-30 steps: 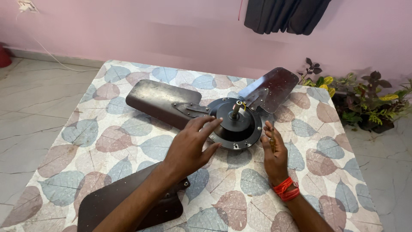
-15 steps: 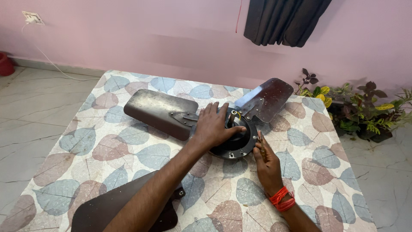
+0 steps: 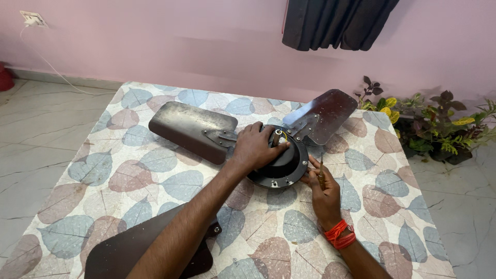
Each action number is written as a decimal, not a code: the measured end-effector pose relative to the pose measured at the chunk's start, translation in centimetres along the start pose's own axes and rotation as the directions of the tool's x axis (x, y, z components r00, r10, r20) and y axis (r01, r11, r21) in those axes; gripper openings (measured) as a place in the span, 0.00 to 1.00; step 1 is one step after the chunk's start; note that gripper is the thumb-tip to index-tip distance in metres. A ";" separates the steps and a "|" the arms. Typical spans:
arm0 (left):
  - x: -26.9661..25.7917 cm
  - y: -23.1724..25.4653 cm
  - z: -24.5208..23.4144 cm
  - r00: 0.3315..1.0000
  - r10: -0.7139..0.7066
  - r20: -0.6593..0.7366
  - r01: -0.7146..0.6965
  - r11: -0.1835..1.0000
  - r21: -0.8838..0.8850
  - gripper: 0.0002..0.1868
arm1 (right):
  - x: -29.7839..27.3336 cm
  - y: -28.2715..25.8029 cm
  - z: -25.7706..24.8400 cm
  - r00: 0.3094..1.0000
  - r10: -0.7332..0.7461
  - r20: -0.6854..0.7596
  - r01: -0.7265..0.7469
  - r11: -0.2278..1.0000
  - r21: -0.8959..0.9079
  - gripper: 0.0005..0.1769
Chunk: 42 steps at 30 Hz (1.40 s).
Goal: The person uses a screwdriver to loosen and remove the screws securing the blades to the ceiling fan motor housing. They remove one blade and set it aside on the table, then continue to loosen the screws on the remaining blades.
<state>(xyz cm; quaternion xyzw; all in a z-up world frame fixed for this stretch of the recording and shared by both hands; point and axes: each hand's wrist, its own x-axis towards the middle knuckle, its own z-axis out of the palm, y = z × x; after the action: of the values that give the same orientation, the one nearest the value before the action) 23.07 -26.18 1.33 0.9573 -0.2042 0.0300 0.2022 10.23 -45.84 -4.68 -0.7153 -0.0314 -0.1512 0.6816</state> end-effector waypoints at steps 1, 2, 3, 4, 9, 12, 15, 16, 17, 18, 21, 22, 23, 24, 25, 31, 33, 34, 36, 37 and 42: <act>0.0 0.1 0.0 1.000 0.002 -0.006 -0.002 1.000 0.002 0.43 | -0.1 -0.1 0.0 1.000 -0.004 0.003 0.004 1.000 0.007 0.25; -0.1 0.1 0.0 1.000 0.004 -0.012 -0.004 1.000 0.004 0.42 | -0.1 -0.2 0.0 1.000 -0.010 0.000 0.010 1.000 0.013 0.23; -0.1 0.1 -0.1 1.000 0.001 -0.003 -0.001 1.000 -0.002 0.41 | -0.1 -0.2 0.0 1.000 -0.017 -0.002 0.017 1.000 0.020 0.22; -0.1 0.1 -0.1 1.000 -0.001 0.006 0.001 1.000 -0.008 0.40 | 0.0 -0.2 0.0 1.000 -0.023 -0.004 0.023 0.999 0.027 0.21; -0.2 -0.3 -0.1 0.999 0.048 0.014 -0.047 0.998 -0.034 0.40 | -0.1 0.2 -0.3 0.997 -0.062 -0.035 0.064 0.996 0.064 0.16; -0.2 -0.4 -0.1 0.994 0.111 0.005 -0.110 0.993 -0.040 0.40 | -0.2 0.5 -0.5 0.996 -0.032 -0.079 0.036 0.997 0.062 0.15; -0.3 -0.4 -0.1 0.990 0.134 0.046 -0.132 0.991 -0.039 0.40 | -0.4 1.0 -0.7 0.993 0.002 -0.115 0.005 0.998 0.058 0.14; -0.4 -0.5 -0.1 0.988 0.141 0.065 -0.138 0.989 -0.045 0.40 | -0.5 1.1 -0.7 0.992 0.015 -0.125 -0.007 0.998 0.060 0.14; -0.7 -0.6 -0.1 0.985 0.146 0.087 -0.142 0.988 -0.054 0.40 | -0.7 1.2 -0.7 0.991 0.012 -0.131 -0.007 0.999 0.039 0.14; -0.9 -0.6 -0.1 0.984 0.153 0.096 -0.148 0.987 -0.061 0.41 | -0.8 1.3 -0.8 0.990 0.008 -0.138 -0.006 1.000 0.018 0.13; -1.3 -0.8 -0.2 0.979 0.181 0.093 -0.173 0.981 -0.089 0.41 | -1.0 1.3 -0.8 0.990 -0.008 -0.143 0.012 0.999 0.030 0.11; -1.6 -0.9 -0.2 0.977 0.199 0.076 -0.191 0.977 -0.099 0.40 | -1.2 1.3 -0.8 0.989 -0.015 -0.144 0.022 0.999 0.048 0.10; -1.7 -1.0 -0.3 0.974 0.218 0.056 -0.211 0.971 -0.107 0.40 | -1.4 1.2 -0.7 0.990 -0.021 -0.143 0.025 0.999 0.026 0.10; -1.8 -0.9 -0.3 0.974 0.218 0.067 -0.210 0.972 -0.110 0.40 | -1.6 1.2 -0.7 0.990 -0.027 -0.141 0.028 1.000 0.004 0.10; -1.8 -0.9 -0.4 0.973 0.219 0.076 -0.210 0.971 -0.111 0.39 | -1.7 1.2 -0.6 0.990 -0.035 -0.139 0.033 0.999 -0.018 0.10; -1.9 -0.5 -1.0 0.963 0.246 0.109 -0.237 0.967 -0.088 0.38 | -1.9 2.3 -1.1 0.970 -0.176 -0.165 0.140 0.968 -0.210 0.11; -2.0 -0.2 -1.1 0.965 0.231 0.128 -0.228 0.973 -0.038 0.37 | -1.9 2.7 -1.5 0.978 -0.153 -0.139 0.138 0.985 -0.107 0.12; -2.0 0.1 -1.2 0.967 0.218 0.135 -0.220 0.975 -0.002 0.36 | -1.9 2.9 -1.7 0.982 -0.142 -0.126 0.135 0.989 -0.056 0.14; -2.1 0.8 -1.2 0.980 0.164 0.117 -0.169 0.985 0.031 0.34 | -1.8 3.1 -2.4 0.985 -0.154 -0.080 0.160 0.984 0.077 0.19; -2.3 1.3 -1.0 0.989 0.120 0.091 -0.123 0.992 0.025 0.32 | -1.7 3.1 -2.9 0.985 -0.165 -0.058 0.171 0.975 0.140 0.22; -3.4 2.4 0.0 1.000 -0.023 -0.012 0.023 1.000 -0.014 0.26 | 0.3 1.4 -5.2 0.944 -0.318 -0.093 0.298 0.938 -0.178 0.18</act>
<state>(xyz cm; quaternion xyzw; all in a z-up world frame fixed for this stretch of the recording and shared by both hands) 18.98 -26.86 1.76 0.9580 -0.1922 0.0323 0.2105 9.94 -51.09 -5.88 -0.7438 -0.0898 -0.3011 0.5900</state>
